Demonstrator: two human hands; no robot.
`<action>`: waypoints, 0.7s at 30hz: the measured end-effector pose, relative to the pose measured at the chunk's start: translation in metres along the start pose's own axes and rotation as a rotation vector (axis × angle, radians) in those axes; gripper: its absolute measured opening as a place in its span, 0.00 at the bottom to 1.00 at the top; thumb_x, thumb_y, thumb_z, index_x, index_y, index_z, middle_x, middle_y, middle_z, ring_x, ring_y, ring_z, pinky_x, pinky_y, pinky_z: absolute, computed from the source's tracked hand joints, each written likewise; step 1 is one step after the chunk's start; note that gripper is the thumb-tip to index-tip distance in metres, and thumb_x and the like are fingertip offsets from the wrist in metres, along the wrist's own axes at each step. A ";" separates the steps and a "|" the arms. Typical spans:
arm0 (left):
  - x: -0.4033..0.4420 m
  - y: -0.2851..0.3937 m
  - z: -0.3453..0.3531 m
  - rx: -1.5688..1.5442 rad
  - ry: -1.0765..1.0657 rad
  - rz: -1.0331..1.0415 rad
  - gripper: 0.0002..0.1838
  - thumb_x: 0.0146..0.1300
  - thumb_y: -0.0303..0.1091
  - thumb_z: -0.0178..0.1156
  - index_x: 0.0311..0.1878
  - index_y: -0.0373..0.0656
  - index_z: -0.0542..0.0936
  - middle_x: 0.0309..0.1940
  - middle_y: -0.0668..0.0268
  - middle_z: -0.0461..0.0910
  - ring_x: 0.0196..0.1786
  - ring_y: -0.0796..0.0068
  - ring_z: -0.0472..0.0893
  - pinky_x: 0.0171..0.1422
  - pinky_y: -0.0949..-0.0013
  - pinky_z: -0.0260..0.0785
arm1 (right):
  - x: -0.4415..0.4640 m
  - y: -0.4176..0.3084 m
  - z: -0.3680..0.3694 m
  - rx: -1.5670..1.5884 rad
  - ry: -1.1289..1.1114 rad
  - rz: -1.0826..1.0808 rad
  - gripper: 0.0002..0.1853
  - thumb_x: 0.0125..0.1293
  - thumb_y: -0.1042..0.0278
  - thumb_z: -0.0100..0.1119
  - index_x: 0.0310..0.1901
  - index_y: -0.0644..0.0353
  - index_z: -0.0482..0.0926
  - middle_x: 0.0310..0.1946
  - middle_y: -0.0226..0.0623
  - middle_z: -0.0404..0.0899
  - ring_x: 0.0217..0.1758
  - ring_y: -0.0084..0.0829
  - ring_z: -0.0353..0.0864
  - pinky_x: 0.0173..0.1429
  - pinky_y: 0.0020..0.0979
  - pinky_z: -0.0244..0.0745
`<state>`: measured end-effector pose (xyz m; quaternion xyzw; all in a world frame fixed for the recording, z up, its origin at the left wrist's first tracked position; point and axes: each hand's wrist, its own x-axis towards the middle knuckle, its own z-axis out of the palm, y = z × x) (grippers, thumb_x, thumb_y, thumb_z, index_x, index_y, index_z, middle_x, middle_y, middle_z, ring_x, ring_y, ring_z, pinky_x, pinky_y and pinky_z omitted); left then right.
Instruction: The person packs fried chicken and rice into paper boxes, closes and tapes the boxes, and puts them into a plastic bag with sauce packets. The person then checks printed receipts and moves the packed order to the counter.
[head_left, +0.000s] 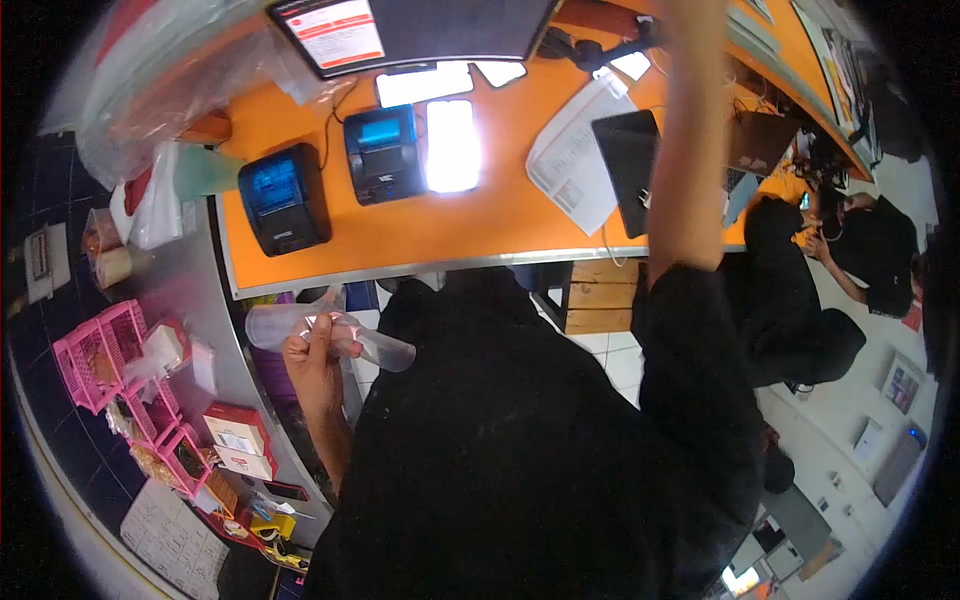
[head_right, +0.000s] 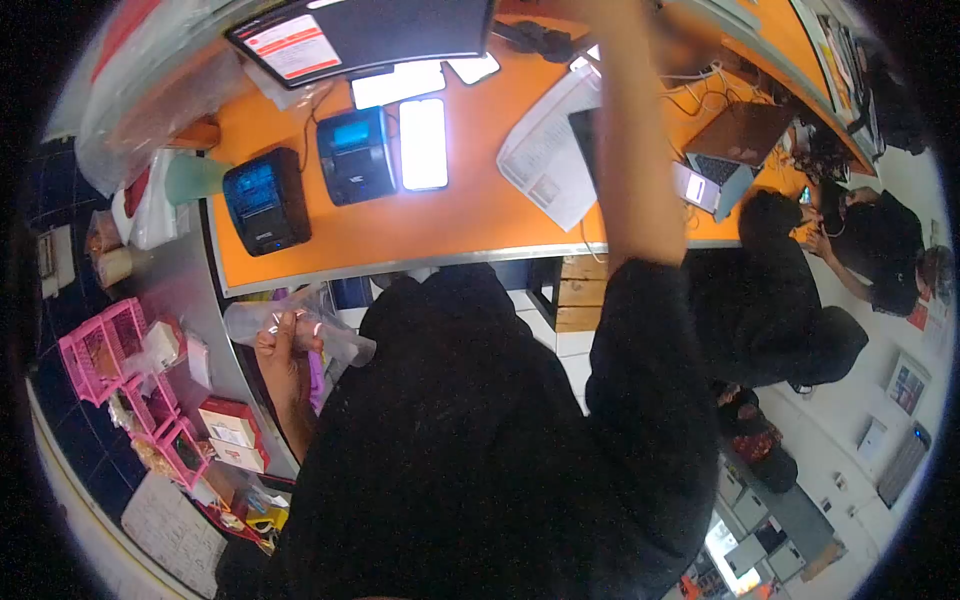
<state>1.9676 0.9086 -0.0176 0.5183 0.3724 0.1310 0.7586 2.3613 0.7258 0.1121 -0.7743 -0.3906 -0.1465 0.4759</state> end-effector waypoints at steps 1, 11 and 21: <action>0.001 -0.001 0.006 0.004 -0.009 0.010 0.10 0.73 0.32 0.59 0.39 0.35 0.82 0.25 0.61 0.84 0.23 0.76 0.82 0.28 0.76 0.75 | -0.056 -0.030 0.025 0.151 -0.145 0.023 0.23 0.55 0.60 0.72 0.50 0.62 0.80 0.44 0.46 0.84 0.44 0.41 0.86 0.48 0.38 0.81; 0.037 -0.041 0.047 0.003 -0.045 0.059 0.11 0.74 0.32 0.60 0.32 0.43 0.79 0.22 0.75 0.73 0.22 0.88 0.67 0.26 0.78 0.55 | -0.244 -0.093 0.101 0.706 -0.506 0.637 0.26 0.53 0.57 0.76 0.49 0.66 0.81 0.37 0.45 0.86 0.41 0.40 0.87 0.47 0.39 0.80; 0.025 -0.043 0.036 0.161 -0.249 0.024 0.08 0.74 0.34 0.58 0.38 0.42 0.80 0.28 0.73 0.78 0.26 0.85 0.73 0.29 0.77 0.63 | -0.406 0.222 -0.179 -1.197 0.279 0.769 0.23 0.59 0.71 0.64 0.57 0.63 0.77 0.48 0.53 0.77 0.54 0.54 0.77 0.60 0.49 0.74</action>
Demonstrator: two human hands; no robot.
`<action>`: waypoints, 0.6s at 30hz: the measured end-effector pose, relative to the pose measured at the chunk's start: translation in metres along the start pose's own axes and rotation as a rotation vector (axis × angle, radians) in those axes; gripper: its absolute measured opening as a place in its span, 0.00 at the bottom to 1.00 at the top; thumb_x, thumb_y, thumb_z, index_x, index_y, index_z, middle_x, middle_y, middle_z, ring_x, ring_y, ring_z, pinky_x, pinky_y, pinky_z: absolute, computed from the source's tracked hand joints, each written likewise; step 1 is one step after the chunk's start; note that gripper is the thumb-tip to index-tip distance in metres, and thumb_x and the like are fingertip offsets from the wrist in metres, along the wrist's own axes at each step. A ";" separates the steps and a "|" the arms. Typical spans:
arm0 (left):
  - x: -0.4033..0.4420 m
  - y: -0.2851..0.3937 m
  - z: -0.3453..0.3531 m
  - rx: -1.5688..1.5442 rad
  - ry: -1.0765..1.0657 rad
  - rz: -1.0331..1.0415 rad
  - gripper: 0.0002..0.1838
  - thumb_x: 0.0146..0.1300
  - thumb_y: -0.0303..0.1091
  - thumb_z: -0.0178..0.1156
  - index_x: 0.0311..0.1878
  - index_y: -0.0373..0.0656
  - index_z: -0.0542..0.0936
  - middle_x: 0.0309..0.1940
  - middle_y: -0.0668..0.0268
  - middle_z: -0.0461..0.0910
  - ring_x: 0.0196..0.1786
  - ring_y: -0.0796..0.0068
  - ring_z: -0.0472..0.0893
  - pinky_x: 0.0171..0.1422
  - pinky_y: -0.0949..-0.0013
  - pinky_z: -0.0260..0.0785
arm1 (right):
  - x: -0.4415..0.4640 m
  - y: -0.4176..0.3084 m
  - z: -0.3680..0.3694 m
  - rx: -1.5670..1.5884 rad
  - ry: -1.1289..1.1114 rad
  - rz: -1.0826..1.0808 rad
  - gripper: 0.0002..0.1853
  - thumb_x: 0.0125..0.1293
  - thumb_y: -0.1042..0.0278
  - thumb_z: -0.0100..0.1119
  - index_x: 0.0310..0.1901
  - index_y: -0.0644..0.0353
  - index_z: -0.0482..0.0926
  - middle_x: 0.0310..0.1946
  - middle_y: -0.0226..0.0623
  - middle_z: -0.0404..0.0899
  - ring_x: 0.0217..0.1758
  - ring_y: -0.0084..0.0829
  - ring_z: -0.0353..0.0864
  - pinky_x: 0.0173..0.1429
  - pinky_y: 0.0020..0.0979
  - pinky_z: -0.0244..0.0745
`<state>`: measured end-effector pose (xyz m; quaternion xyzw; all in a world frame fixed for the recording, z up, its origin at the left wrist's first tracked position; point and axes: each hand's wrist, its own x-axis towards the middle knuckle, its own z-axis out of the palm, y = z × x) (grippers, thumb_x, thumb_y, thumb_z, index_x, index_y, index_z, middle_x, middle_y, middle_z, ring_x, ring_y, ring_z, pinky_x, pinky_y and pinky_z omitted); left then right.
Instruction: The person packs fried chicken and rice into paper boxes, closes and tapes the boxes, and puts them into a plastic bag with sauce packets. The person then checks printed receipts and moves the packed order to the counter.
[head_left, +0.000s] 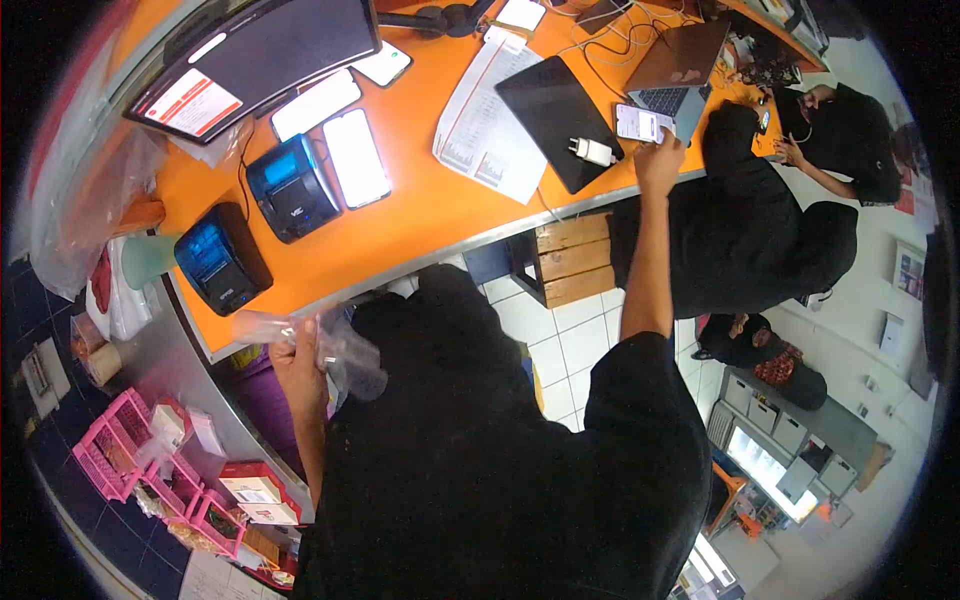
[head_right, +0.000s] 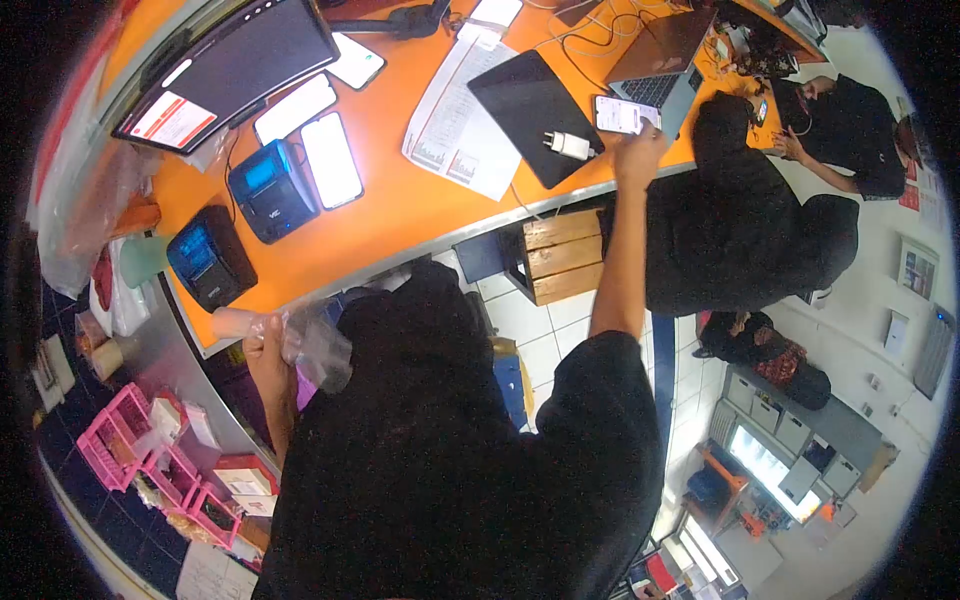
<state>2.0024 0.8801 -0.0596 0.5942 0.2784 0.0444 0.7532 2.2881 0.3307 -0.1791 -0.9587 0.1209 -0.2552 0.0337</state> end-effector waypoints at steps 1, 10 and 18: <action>-0.002 0.008 -0.001 0.022 -0.028 -0.042 0.08 0.73 0.33 0.59 0.39 0.40 0.82 0.30 0.70 0.81 0.30 0.85 0.76 0.34 0.78 0.67 | 0.017 0.015 0.006 -0.078 -0.055 -0.099 0.25 0.58 0.70 0.65 0.58 0.61 0.76 0.49 0.53 0.77 0.55 0.54 0.76 0.61 0.49 0.73; 0.005 0.011 0.008 0.032 0.132 -0.079 0.07 0.73 0.35 0.60 0.40 0.43 0.82 0.28 0.73 0.80 0.27 0.86 0.75 0.31 0.81 0.63 | 0.053 0.051 0.010 -0.304 -0.423 -0.381 0.33 0.54 0.62 0.72 0.63 0.57 0.73 0.58 0.57 0.72 0.62 0.57 0.70 0.67 0.50 0.68; 0.011 0.011 0.010 0.017 0.162 -0.137 0.07 0.73 0.36 0.61 0.39 0.44 0.81 0.26 0.74 0.79 0.25 0.87 0.73 0.30 0.80 0.62 | 0.027 0.062 0.021 -0.252 -0.370 -0.286 0.35 0.56 0.56 0.72 0.65 0.55 0.74 0.62 0.58 0.70 0.64 0.58 0.69 0.67 0.49 0.70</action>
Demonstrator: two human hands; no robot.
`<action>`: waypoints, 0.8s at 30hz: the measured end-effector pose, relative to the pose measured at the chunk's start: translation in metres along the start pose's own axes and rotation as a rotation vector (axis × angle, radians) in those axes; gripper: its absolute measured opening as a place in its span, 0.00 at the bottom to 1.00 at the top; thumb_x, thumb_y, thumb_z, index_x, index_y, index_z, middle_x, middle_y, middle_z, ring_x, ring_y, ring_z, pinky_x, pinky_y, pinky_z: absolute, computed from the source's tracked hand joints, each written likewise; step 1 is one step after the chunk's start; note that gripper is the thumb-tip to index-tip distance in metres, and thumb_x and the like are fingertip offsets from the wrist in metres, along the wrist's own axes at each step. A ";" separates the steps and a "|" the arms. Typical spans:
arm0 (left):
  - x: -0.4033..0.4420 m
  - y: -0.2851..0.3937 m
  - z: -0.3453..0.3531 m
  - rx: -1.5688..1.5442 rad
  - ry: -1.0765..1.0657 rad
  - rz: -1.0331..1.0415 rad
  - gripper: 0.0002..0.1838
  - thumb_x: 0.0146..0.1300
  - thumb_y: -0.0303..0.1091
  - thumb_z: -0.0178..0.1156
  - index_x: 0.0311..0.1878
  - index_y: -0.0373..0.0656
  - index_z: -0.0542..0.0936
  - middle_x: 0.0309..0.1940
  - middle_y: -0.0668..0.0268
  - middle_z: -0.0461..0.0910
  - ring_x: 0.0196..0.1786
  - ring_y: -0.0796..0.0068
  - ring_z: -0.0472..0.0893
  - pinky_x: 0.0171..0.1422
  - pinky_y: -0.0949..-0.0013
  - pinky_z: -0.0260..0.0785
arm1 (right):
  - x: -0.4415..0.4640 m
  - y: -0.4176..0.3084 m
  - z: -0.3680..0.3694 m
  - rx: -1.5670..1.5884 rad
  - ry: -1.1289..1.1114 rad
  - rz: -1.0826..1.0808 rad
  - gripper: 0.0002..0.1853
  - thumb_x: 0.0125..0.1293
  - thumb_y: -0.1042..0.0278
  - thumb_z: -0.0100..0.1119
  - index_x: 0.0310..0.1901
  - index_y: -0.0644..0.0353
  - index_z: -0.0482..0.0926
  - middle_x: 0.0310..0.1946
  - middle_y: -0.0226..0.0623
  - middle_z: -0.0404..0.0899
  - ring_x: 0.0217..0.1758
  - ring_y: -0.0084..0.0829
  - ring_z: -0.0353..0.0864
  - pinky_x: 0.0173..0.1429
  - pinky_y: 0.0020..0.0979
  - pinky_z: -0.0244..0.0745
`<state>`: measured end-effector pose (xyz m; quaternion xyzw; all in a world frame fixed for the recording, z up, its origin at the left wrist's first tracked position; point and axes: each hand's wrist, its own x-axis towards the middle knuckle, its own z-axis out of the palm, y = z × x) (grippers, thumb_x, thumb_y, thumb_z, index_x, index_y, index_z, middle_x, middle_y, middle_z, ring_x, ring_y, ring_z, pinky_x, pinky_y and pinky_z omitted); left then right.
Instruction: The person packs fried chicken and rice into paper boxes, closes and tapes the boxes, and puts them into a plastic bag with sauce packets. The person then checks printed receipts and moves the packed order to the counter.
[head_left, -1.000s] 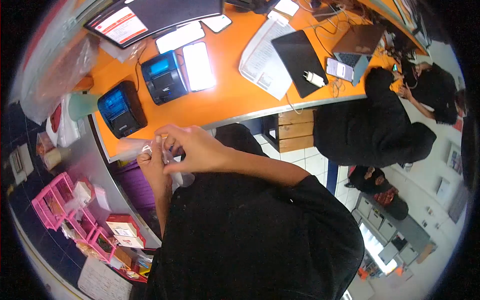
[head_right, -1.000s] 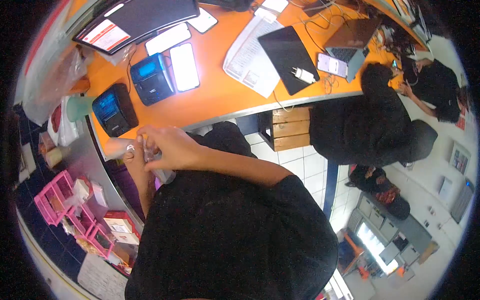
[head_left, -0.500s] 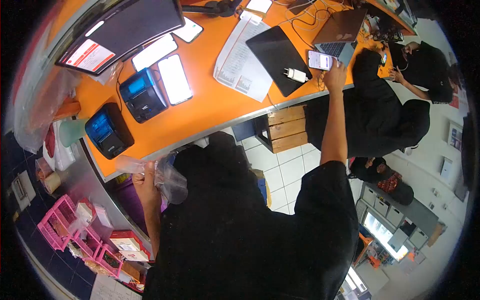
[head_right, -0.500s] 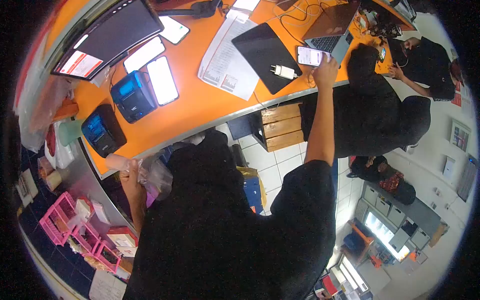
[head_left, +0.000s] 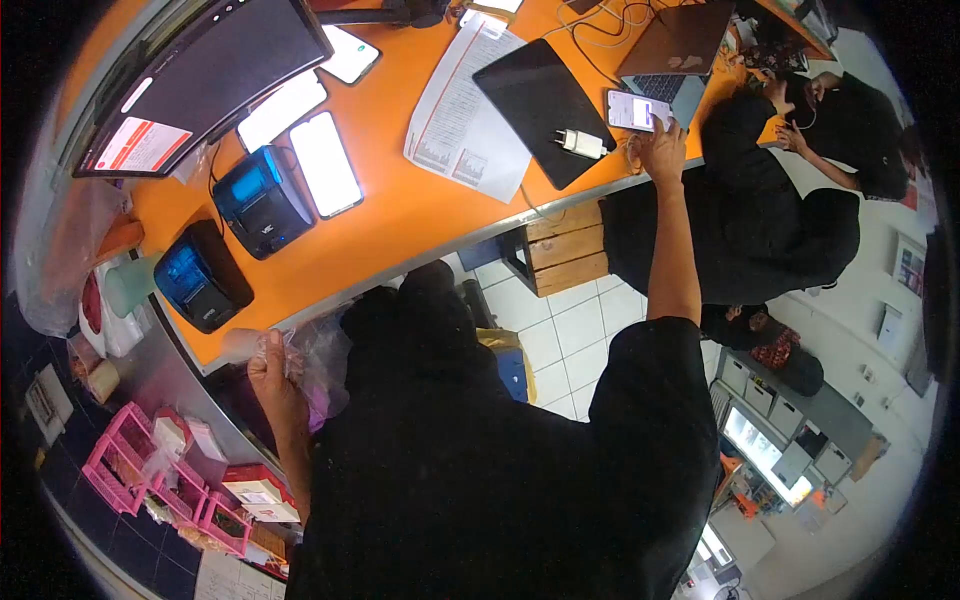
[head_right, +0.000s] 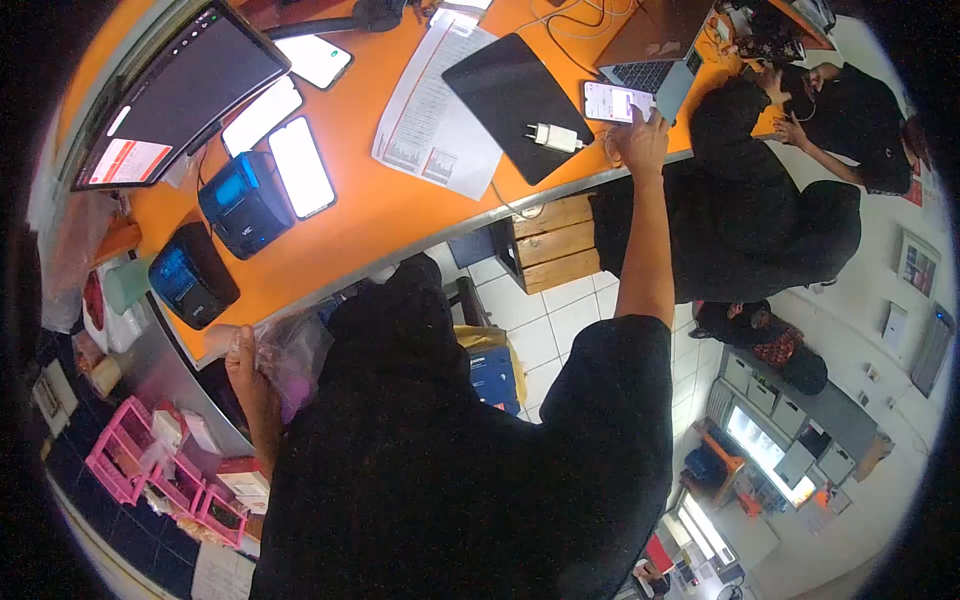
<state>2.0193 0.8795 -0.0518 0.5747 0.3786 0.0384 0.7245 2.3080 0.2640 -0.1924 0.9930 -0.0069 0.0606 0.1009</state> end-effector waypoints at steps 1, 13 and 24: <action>0.000 0.000 0.001 0.003 -0.003 0.003 0.07 0.73 0.36 0.60 0.39 0.45 0.81 0.25 0.74 0.79 0.25 0.88 0.73 0.30 0.80 0.61 | 0.000 -0.002 -0.001 0.003 -0.008 0.008 0.35 0.57 0.57 0.71 0.66 0.56 0.73 0.62 0.59 0.70 0.63 0.58 0.70 0.68 0.49 0.68; 0.001 -0.005 0.008 -0.007 -0.319 0.053 0.09 0.73 0.33 0.58 0.34 0.44 0.78 0.23 0.75 0.73 0.22 0.86 0.69 0.26 0.78 0.58 | -0.106 -0.265 -0.188 1.338 -0.444 -0.140 0.11 0.61 0.76 0.67 0.46 0.62 0.81 0.37 0.33 0.83 0.39 0.22 0.82 0.45 0.26 0.78; -0.003 -0.016 0.010 -0.421 -0.146 0.010 0.09 0.72 0.34 0.62 0.34 0.44 0.83 0.26 0.73 0.81 0.26 0.84 0.77 0.30 0.78 0.68 | -0.175 -0.427 -0.223 1.970 -1.303 -0.527 0.05 0.67 0.72 0.68 0.39 0.59 0.79 0.32 0.24 0.79 0.34 0.16 0.77 0.39 0.20 0.73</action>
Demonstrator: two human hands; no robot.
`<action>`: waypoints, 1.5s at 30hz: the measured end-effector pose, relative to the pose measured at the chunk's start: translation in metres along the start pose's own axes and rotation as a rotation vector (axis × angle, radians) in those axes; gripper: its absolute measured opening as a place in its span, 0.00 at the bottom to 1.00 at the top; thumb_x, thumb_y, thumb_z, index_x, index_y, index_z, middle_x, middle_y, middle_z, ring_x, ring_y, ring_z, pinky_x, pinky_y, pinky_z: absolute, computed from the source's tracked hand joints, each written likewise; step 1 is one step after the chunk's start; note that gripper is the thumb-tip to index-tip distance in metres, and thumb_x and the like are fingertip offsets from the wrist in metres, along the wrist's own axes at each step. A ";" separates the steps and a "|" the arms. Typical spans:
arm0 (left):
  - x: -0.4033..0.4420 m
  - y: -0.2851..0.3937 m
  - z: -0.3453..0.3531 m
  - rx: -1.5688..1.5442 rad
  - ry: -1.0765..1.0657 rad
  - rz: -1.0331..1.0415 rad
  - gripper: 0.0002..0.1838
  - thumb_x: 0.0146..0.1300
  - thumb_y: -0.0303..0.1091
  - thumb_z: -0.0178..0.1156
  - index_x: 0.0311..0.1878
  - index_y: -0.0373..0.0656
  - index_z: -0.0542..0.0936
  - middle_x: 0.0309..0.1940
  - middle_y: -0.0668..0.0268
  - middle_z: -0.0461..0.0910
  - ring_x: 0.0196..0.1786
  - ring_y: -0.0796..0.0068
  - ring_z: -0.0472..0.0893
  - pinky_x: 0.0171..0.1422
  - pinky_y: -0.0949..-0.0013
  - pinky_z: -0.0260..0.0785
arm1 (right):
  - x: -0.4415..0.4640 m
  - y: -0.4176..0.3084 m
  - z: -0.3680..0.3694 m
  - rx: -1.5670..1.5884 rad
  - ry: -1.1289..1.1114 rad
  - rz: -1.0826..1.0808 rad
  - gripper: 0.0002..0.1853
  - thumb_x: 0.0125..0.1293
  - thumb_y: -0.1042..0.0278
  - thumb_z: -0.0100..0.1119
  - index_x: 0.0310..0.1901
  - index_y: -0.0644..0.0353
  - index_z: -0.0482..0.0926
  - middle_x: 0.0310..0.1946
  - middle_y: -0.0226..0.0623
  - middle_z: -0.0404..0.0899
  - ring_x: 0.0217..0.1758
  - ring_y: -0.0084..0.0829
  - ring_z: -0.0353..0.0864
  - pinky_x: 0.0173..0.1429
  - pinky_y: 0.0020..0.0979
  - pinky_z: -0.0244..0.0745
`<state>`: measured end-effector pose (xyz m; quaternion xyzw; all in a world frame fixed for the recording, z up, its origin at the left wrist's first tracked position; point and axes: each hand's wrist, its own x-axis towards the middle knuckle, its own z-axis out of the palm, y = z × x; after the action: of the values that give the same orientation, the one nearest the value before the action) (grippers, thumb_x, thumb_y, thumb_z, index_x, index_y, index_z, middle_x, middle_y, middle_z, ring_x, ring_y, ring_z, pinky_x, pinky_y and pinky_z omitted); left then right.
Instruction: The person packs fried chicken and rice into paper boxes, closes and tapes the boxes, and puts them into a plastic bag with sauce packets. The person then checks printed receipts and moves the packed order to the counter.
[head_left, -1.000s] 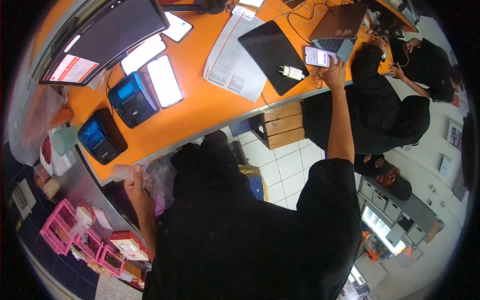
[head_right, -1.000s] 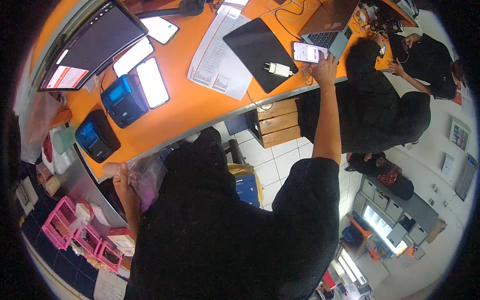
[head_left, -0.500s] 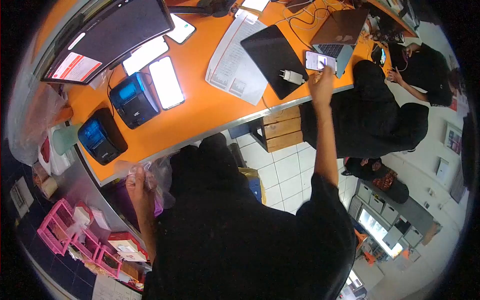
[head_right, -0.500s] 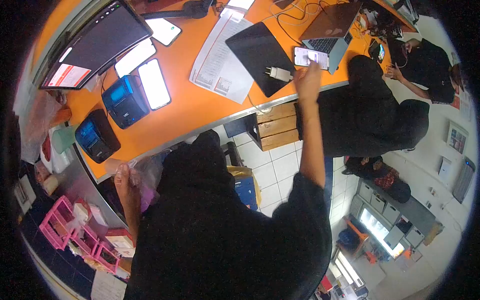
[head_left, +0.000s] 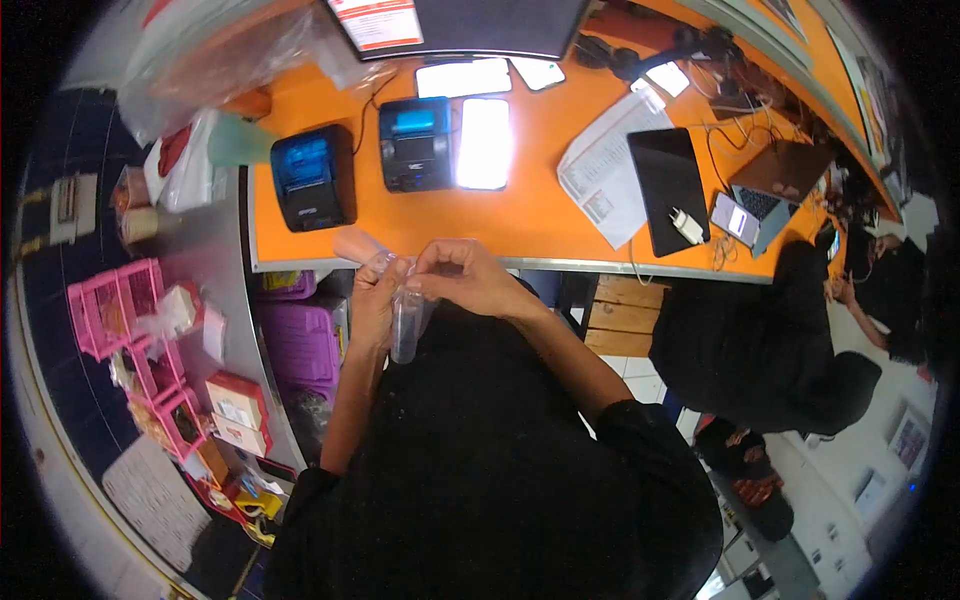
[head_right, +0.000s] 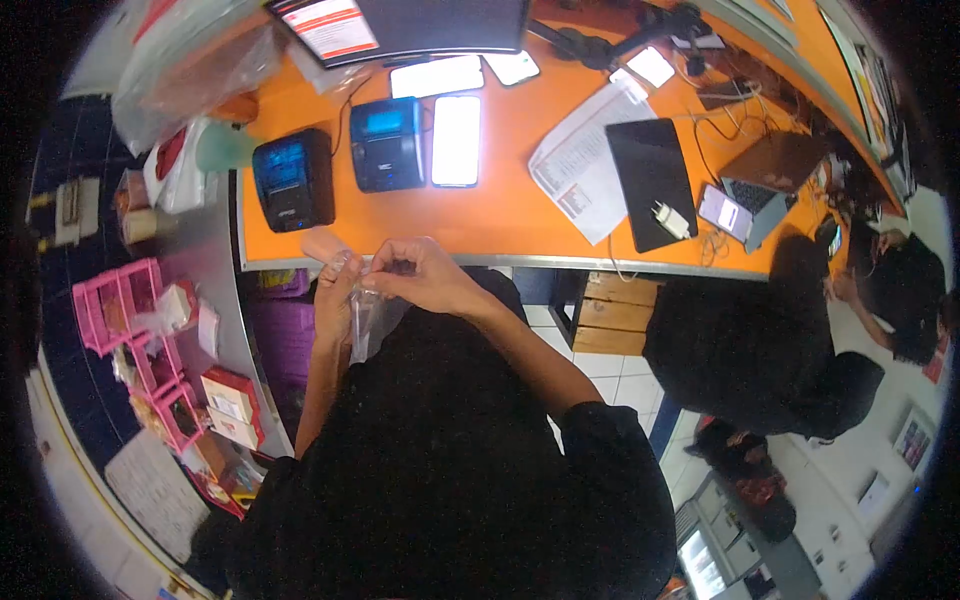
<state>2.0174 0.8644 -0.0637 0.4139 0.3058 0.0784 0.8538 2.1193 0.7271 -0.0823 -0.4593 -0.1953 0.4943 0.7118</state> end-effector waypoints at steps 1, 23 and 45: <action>-0.001 -0.003 -0.016 -0.069 -0.105 -0.027 0.08 0.72 0.36 0.61 0.37 0.43 0.82 0.28 0.71 0.82 0.28 0.82 0.79 0.33 0.76 0.70 | -0.001 -0.002 0.003 -0.017 0.026 0.003 0.05 0.68 0.72 0.66 0.39 0.59 0.79 0.32 0.24 0.79 0.34 0.15 0.76 0.39 0.20 0.72; 0.001 -0.016 -0.039 0.283 -0.161 0.006 0.10 0.74 0.36 0.58 0.47 0.44 0.84 0.32 0.75 0.80 0.25 0.90 0.71 0.26 0.81 0.59 | -0.024 -0.002 -0.007 -0.099 0.295 -0.084 0.03 0.74 0.71 0.55 0.40 0.58 0.74 0.35 0.26 0.75 0.38 0.19 0.75 0.48 0.24 0.74; -0.012 -0.003 -0.093 0.464 0.143 0.290 0.11 0.56 0.22 0.63 0.32 0.37 0.69 0.28 0.59 0.80 0.32 0.74 0.82 0.39 0.69 0.75 | 0.004 0.074 -0.025 -0.432 0.511 -0.021 0.17 0.54 0.73 0.70 0.37 0.62 0.69 0.29 0.41 0.74 0.33 0.36 0.74 0.37 0.34 0.73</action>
<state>1.9530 0.9190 -0.1047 0.6311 0.3125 0.1567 0.6925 2.1002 0.7256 -0.1576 -0.7066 -0.1155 0.3028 0.6290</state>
